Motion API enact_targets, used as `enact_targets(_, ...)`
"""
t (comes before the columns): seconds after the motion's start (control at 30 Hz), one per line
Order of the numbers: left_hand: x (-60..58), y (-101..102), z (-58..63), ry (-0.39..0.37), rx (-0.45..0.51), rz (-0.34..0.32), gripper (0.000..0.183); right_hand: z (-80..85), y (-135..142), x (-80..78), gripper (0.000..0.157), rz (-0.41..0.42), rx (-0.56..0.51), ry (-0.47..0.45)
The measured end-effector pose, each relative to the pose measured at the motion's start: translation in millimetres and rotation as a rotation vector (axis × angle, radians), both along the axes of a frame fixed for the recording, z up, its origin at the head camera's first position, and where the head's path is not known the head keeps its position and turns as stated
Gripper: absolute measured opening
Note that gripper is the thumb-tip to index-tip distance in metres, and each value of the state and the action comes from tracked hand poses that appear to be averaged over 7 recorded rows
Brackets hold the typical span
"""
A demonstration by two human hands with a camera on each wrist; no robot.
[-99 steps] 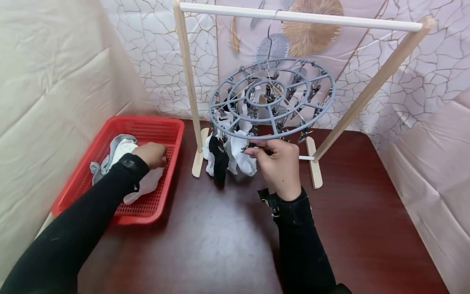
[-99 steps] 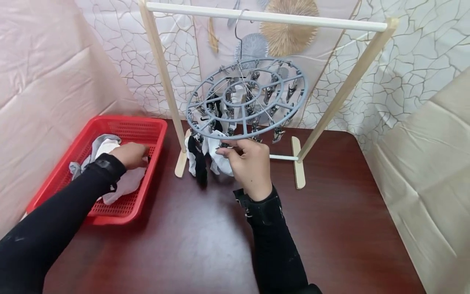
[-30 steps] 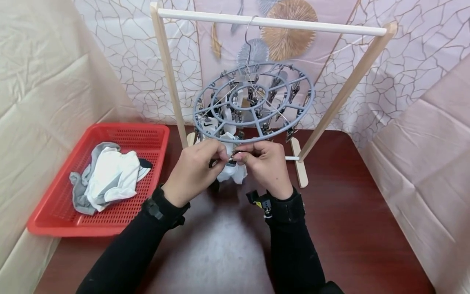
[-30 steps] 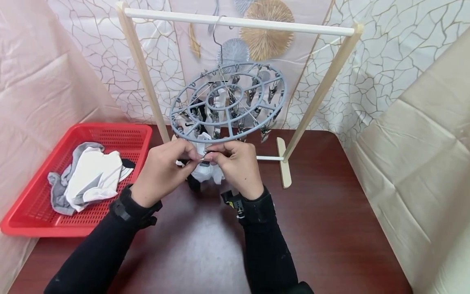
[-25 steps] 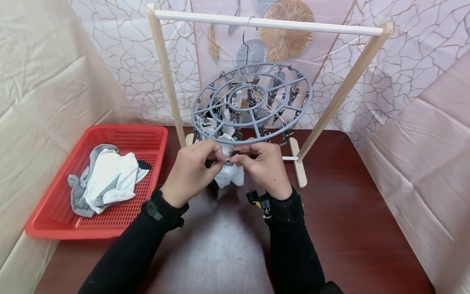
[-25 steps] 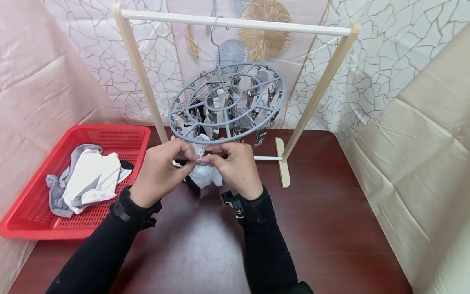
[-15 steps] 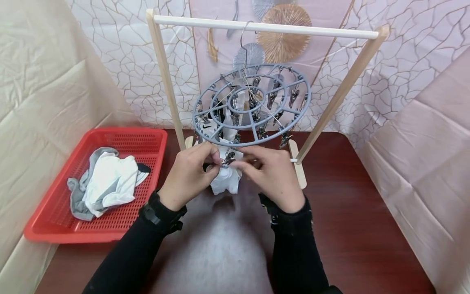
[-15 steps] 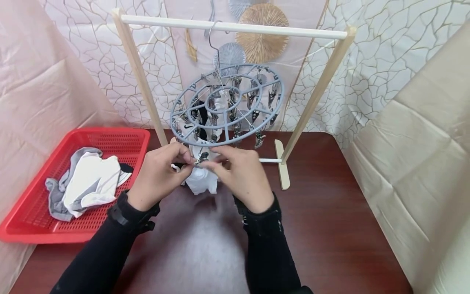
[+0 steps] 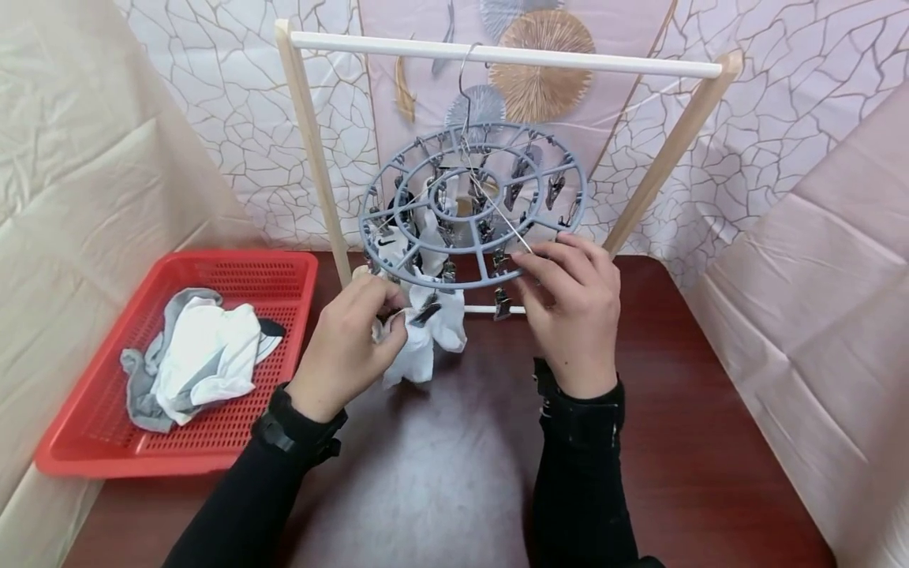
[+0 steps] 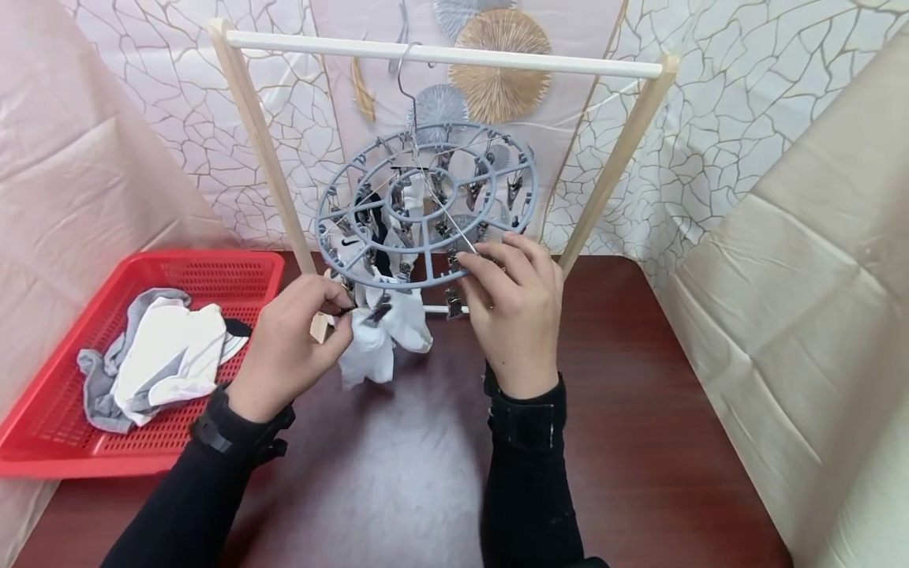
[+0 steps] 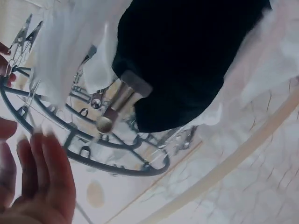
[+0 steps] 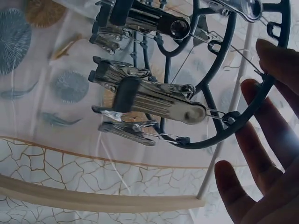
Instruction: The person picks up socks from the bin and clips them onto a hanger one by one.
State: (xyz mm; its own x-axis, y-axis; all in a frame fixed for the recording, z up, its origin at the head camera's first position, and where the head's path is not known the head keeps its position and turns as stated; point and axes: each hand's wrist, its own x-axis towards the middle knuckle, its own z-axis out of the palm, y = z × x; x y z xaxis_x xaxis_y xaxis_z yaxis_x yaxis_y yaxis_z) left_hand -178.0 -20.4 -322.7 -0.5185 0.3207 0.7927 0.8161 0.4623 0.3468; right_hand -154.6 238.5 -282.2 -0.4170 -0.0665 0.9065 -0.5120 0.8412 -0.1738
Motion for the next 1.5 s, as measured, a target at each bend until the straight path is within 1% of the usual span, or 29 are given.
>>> enact_targets(0.07,0.6,3,4.2,0.069,0.022,0.015,0.020,-1.8,-2,-1.4,0.018,-0.002,0.013,-0.005)
enact_targets(0.17,-0.3,12,13.0,0.181,0.014,0.035,0.030,-3.9,-5,-3.1,0.017,-0.001,0.037,-0.011)
enact_targets(0.23,-1.9,20,16.6,0.227,-0.021,0.058,0.036,-6.2,-7,-4.3,0.019,0.002,0.059,-0.011)
enact_targets(0.3,-3.5,27,17.0,0.247,-0.052,0.087,0.039,-9.1,-10,-5.0,0.023,0.015,0.077,-0.015)
enact_targets(0.4,-4.7,35,11.9,0.238,-0.102,0.139,0.040,-14.8,-16,-5.2,0.029,0.024,0.093,-0.019)
enact_targets(0.47,-4.8,38,6.7,0.210,-0.125,0.145,0.042,-18.5,-19,-4.4,0.031,0.019,0.095,-0.024)
enact_targets(0.57,-4.2,38,-0.4,0.161,-0.135,0.140,0.044,-23.8,-23,-2.6,0.032,0.000,0.086,-0.034)
enact_targets(0.63,-3.8,35,-3.8,0.141,-0.132,0.141,0.044,-26.1,-27,-1.3,0.033,-0.008,0.083,-0.043)
enact_targets(0.7,-3.9,32,-5.2,0.133,-0.129,0.147,0.043,-26.5,-30,-0.1,0.033,0.008,0.072,-0.049)
enact_targets(0.77,-4.4,30,-5.0,0.134,-0.131,0.157,0.042,-23.9,-33,2.6,0.027,0.059,0.060,-0.054)
enact_targets(0.8,-4.8,29,-4.3,0.134,-0.130,0.161,0.041,-21.1,-34,4.6,0.024,0.102,0.049,-0.049)
enact_targets(0.87,-6.2,28,-2.3,0.144,-0.113,0.160,0.040,-13.0,-37,11.0,0.016,0.234,0.014,-0.035)
enact_targets(0.9,-7.3,28,-1.1,0.149,-0.105,0.159,0.040,-9.2,-37,15.2,0.014,0.310,0.008,-0.050)
enact_targets(0.93,-8.3,27,0.4,0.155,-0.098,0.159,0.040,-6.9,-36,19.1,0.012,0.366,0.012,-0.088)
enact_targets(0.97,-9.5,27,2.1,0.160,-0.088,0.157,0.041,-5.6,-36,22.1,0.012,0.392,0.022,-0.145)
enact_targets(1.0,-10.9,27,3.6,0.168,-0.079,0.153,0.042,-5.5,-35,23.3,0.012,0.398,0.038,-0.207)
enact_targets(1.03,-12.2,27,5.0,0.175,-0.073,0.151,0.044,-6.8,-34,22.9,0.013,0.379,0.060,-0.283)
enact_targets(1.07,-13.1,27,6.4,0.178,-0.070,0.150,0.046,-9.5,-33,21.1,0.017,0.331,0.090,-0.368)
enact_targets(1.13,-14.6,28,8.2,0.185,-0.066,0.154,0.048,-17.1,-32,13.3,0.023,0.187,0.148,-0.519)
enact_targets(1.17,-15.1,29,8.8,0.188,-0.059,0.152,0.047,-20.4,-33,8.1,0.027,0.121,0.159,-0.562)
enact_targets(1.2,-15.4,30,9.1,0.188,-0.055,0.150,0.046,-23.1,-33,2.9,0.033,0.070,0.148,-0.587)
enact_targets(1.27,-15.6,31,9.6,0.187,-0.051,0.144,0.045,-28.5,-33,-5.2,0.043,0.001,0.084,-0.622)
enact_targets(1.3,-15.8,32,9.8,0.185,-0.051,0.140,0.043,-30.8,-32,-8.8,0.047,-0.011,0.046,-0.627)
enact_targets(1.37,-16.2,34,10.7,0.177,-0.048,0.127,0.043,-33.5,-32,-15.5,0.053,-0.008,-0.030,-0.614)
enact_targets(1.4,-16.6,34,11.3,0.174,-0.047,0.122,0.044,-34.3,-32,-18.0,0.053,0.002,-0.074,-0.609)
enact_targets(1.5,-18.3,35,12.8,0.173,-0.041,0.111,0.045,-35.1,-32,-24.1,0.040,0.050,-0.151,-0.589)
